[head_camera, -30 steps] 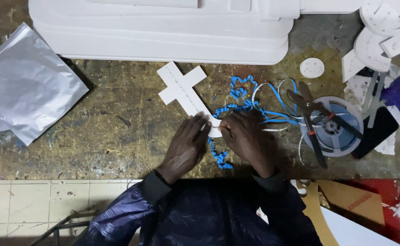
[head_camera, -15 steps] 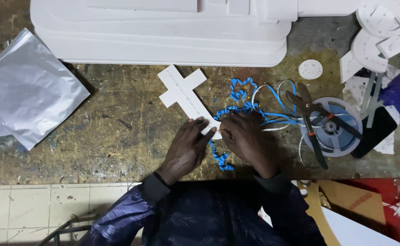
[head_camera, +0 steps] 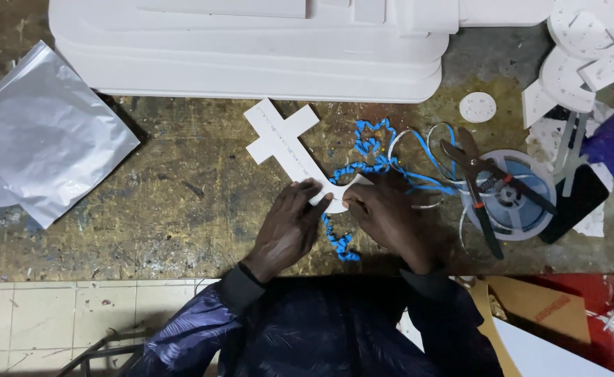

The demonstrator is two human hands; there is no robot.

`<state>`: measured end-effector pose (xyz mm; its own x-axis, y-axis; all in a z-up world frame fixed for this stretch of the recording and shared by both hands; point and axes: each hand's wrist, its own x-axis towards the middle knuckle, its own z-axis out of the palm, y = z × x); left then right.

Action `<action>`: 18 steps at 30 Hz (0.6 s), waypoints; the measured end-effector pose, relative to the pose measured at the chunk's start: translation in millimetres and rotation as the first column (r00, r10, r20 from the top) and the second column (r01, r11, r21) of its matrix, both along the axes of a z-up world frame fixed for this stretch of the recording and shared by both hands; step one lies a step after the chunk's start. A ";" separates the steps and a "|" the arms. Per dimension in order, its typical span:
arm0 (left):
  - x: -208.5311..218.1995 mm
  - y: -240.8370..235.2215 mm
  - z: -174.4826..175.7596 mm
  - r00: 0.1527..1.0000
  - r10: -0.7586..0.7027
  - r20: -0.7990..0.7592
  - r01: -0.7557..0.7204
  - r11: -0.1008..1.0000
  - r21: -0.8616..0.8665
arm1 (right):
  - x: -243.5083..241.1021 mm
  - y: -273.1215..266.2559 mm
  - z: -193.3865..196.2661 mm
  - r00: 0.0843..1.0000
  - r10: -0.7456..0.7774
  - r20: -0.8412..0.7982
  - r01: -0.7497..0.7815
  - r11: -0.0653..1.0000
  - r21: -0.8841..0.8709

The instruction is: Applying flexible LED light strips to the back of foam sign letters by cutting them to size and adhering them.

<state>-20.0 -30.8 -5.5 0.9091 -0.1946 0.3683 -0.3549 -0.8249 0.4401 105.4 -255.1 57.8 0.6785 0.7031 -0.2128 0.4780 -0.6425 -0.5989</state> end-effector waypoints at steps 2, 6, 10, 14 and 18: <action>-0.7 -0.1 1.0 1.000 0.001 0.001 -0.001 1.000 0.007 | -0.9 3.9 4.9 1.000 0.002 -0.008 -0.002 1.000 -0.001; -2.6 -1.7 13.0 1.000 -0.005 -0.005 0.006 0.998 0.063 | 0.5 8.7 7.0 0.998 -0.019 0.053 0.018 1.000 0.022; -0.4 -6.3 37.7 1.000 -0.003 0.030 0.001 0.998 0.066 | -1.6 13.4 16.1 0.993 -0.024 0.113 0.019 0.999 0.040; -2.6 -9.8 17.7 0.999 -0.042 0.015 0.041 0.997 0.058 | -4.1 -0.7 4.2 0.998 -0.032 0.059 0.024 0.992 0.127; -2.9 -4.5 2.6 0.997 -0.068 0.040 0.065 0.995 0.075 | -9.9 -1.0 22.9 0.988 -0.029 0.151 0.010 0.992 0.126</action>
<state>-22.8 -35.3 -2.9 0.8772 -0.2822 0.3884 -0.4271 -0.8283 0.3627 95.6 -256.1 80.7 0.7103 0.7037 -0.0177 0.5578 -0.5780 -0.5957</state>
